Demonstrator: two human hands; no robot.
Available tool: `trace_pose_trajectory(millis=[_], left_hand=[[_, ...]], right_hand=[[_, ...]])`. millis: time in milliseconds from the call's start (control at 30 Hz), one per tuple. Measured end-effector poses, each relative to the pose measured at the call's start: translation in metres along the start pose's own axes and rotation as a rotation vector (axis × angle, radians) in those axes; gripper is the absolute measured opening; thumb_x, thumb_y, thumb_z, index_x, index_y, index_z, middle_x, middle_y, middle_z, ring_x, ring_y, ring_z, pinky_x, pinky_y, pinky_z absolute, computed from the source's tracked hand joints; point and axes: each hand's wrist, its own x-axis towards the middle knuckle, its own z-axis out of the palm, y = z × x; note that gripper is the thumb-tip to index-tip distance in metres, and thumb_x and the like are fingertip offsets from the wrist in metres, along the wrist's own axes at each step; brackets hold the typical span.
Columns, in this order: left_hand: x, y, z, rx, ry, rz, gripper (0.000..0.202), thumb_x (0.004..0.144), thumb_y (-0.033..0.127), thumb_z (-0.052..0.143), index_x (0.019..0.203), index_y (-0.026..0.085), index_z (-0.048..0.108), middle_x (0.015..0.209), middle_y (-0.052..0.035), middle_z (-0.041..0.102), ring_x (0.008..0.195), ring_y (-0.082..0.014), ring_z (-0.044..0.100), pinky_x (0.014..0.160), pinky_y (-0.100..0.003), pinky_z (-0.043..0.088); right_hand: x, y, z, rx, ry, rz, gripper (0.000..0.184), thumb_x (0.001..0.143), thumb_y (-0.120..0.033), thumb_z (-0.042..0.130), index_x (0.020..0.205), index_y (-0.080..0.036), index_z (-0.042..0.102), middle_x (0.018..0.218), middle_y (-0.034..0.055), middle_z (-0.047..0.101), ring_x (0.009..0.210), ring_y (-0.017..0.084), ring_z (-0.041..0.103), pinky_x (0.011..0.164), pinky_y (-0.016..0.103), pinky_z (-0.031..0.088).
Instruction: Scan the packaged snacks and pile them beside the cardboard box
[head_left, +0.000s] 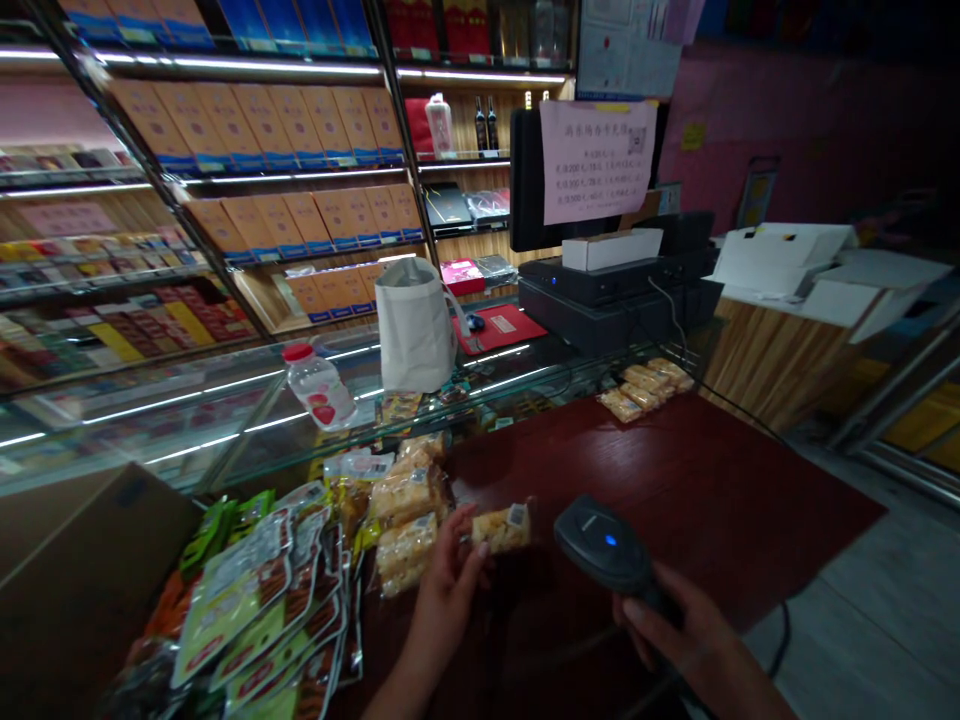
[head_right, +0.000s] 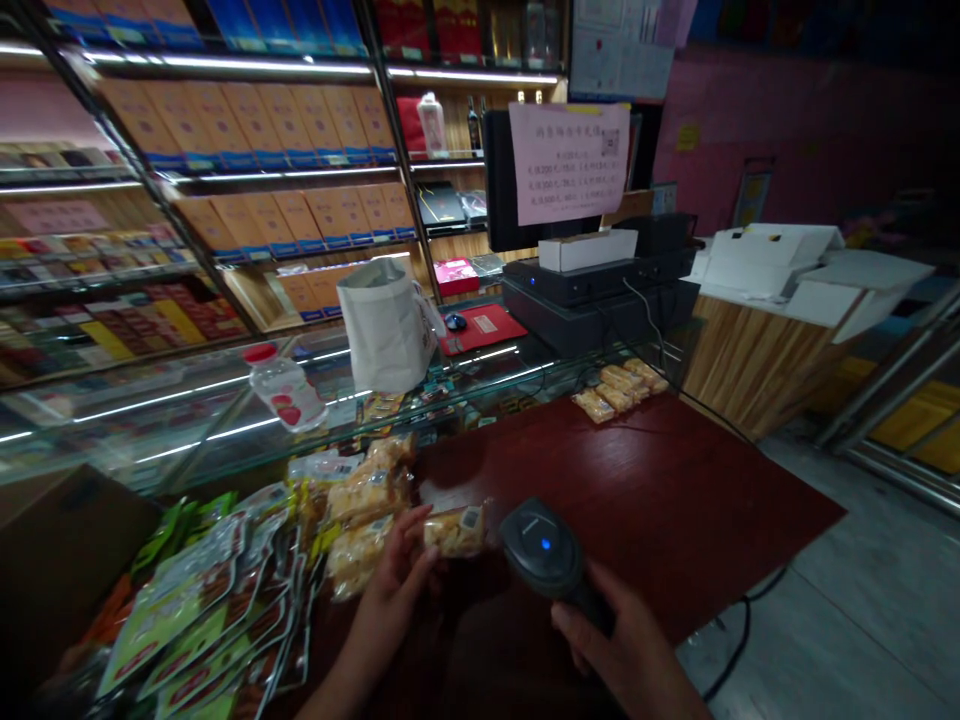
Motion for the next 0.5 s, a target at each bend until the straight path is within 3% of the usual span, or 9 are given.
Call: trace_pose_trajectory(millis=[133, 300, 500], left_hand=[[-0.001, -0.002, -0.003, 0.003, 0.033, 0.052, 0.058, 0.083, 0.043, 0.062, 0.132, 0.023, 0.039, 0.117, -0.0103, 0.059, 0.092, -0.0214, 0.065, 0.065, -0.030, 0.055], [-0.002, -0.003, -0.002, 0.052, 0.030, 0.113, 0.044, 0.086, 0.042, 0.059, 0.122, 0.021, 0.045, 0.127, -0.0135, 0.059, 0.120, -0.0260, 0.058, 0.093, -0.038, 0.051], [-0.006, -0.002, 0.001, 0.066, 0.047, 0.127, 0.042, 0.088, 0.043, 0.055, 0.122, 0.022, 0.045, 0.126, -0.0127, 0.060, 0.117, -0.0250, 0.060, 0.087, -0.035, 0.054]], right_hand=[[0.000, -0.002, 0.005, -0.043, -0.019, 0.004, 0.042, 0.084, -0.049, 0.063, 0.107, -0.014, 0.062, 0.062, -0.0018, 0.059, 0.052, 0.013, 0.049, 0.052, 0.024, 0.041], [-0.003, -0.008, 0.010, -0.073, -0.047, -0.004, 0.043, 0.080, -0.049, 0.066, 0.106, -0.016, 0.066, 0.069, 0.0013, 0.065, 0.052, 0.014, 0.054, 0.052, 0.025, 0.044], [-0.008, -0.013, 0.010, -0.158, -0.010, -0.023, 0.041, 0.076, -0.050, 0.070, 0.104, -0.019, 0.072, 0.052, -0.0013, 0.060, 0.047, 0.016, 0.055, 0.046, 0.024, 0.045]])
